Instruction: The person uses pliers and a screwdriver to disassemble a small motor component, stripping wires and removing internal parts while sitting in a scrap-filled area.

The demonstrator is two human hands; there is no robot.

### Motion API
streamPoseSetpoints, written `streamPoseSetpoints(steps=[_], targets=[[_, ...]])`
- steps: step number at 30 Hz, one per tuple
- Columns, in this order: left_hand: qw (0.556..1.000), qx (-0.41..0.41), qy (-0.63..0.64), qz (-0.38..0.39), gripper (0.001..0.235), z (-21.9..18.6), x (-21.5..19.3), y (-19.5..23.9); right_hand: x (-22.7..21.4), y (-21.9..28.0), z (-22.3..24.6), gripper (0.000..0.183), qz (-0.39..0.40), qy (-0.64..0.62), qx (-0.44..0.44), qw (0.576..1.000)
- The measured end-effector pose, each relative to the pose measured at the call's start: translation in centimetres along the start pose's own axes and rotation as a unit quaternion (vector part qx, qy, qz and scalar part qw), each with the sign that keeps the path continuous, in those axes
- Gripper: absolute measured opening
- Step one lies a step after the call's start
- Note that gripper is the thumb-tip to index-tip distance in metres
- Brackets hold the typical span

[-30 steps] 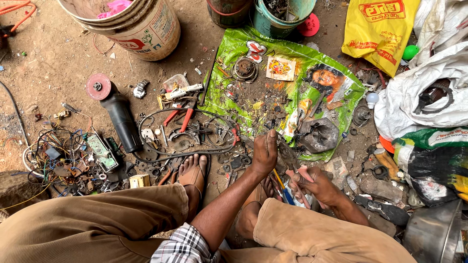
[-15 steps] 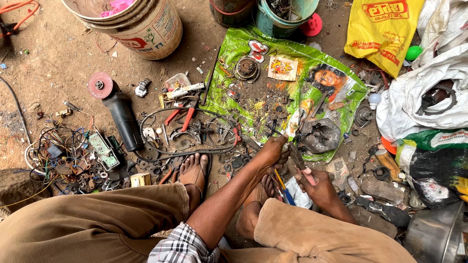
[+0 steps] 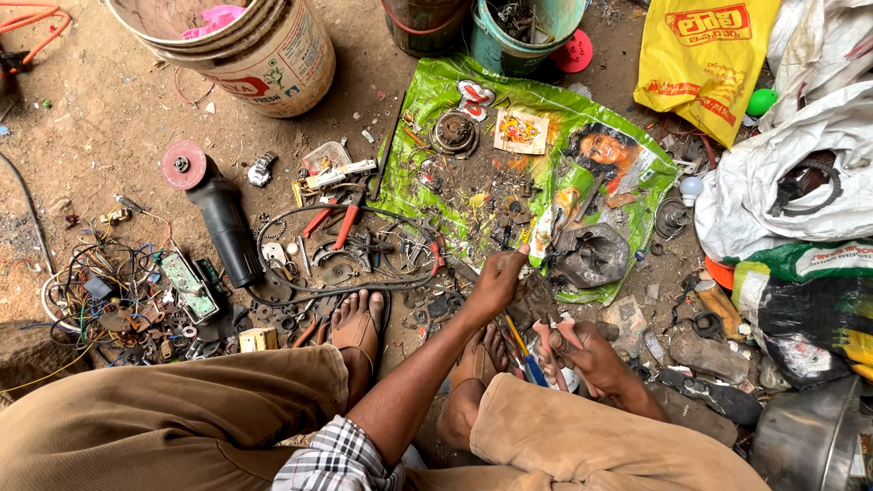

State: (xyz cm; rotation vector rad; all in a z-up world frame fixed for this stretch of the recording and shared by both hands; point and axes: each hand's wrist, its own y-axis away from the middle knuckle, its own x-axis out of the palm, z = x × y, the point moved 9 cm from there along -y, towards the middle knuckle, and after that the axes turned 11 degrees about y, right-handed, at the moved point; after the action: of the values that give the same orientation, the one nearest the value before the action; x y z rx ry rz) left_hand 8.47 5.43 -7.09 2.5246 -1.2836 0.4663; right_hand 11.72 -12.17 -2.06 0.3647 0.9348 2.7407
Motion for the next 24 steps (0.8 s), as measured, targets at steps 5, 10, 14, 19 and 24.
streamPoseSetpoints(steps=[5,10,14,19,24], targets=[[0.959,-0.179,0.222,0.01,0.04,1.1,-0.8,-0.6,-2.8,-0.6,-0.7,0.034,-0.069,0.062,-0.001,0.996],[0.931,-0.197,0.306,-0.015,0.033,0.3,-0.7,-0.6,-4.1,-1.5,-0.1,0.04,-0.135,0.151,0.004,0.979],[0.97,-0.177,0.161,-0.031,0.027,0.3,-1.9,-0.3,-4.4,-1.9,0.6,0.035,-0.18,0.228,0.065,0.955],[0.986,-0.146,0.046,-0.064,0.032,-0.7,-3.7,-1.2,-4.9,-2.6,1.1,0.032,-0.2,0.358,0.076,0.909],[0.994,-0.096,-0.058,-0.013,0.028,-1.2,-4.8,-2.0,-5.4,-3.8,-0.2,0.038,-0.178,0.434,0.093,0.878]])
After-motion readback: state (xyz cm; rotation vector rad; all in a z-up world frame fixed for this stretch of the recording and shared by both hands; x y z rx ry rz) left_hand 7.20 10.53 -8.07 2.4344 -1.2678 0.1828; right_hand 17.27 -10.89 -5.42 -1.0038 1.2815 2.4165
